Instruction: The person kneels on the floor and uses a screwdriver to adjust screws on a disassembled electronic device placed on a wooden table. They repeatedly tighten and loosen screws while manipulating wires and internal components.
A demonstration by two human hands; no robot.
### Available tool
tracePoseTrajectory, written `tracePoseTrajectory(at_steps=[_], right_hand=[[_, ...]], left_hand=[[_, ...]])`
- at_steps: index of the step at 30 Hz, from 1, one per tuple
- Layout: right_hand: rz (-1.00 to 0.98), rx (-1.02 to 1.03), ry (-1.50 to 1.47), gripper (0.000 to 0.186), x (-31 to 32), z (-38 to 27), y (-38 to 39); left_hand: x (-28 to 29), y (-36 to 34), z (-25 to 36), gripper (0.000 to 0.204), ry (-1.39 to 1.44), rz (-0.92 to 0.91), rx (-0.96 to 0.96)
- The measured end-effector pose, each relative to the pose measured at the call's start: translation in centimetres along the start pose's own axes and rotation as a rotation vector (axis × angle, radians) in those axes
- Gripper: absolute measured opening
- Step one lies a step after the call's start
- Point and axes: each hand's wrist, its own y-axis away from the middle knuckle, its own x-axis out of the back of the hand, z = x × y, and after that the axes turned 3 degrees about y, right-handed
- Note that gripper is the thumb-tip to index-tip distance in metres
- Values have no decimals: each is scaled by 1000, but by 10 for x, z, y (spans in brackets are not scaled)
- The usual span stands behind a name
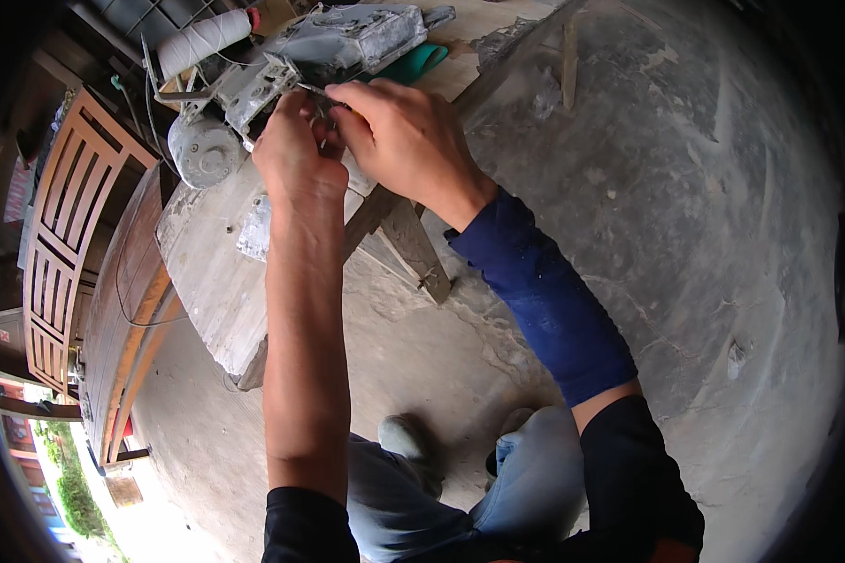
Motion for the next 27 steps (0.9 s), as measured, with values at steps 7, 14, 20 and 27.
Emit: tracePoseTrajectory(at_steps=[7,14,20,27], right_hand=[[-134,89,230,38,7,-18,0],[-250,126,337,33,19,-22,-17],[-410,63,130,19,33,-18,-52],[-763,-50,129,17,42,21,-58]], left_hand=[[-4,27,-7,12,133,17,-58],[-20,35,-3,16,231,67,-31],[-28,33,-6,14,211,124,-77],[-18,50,-16,16,71,66,-207]])
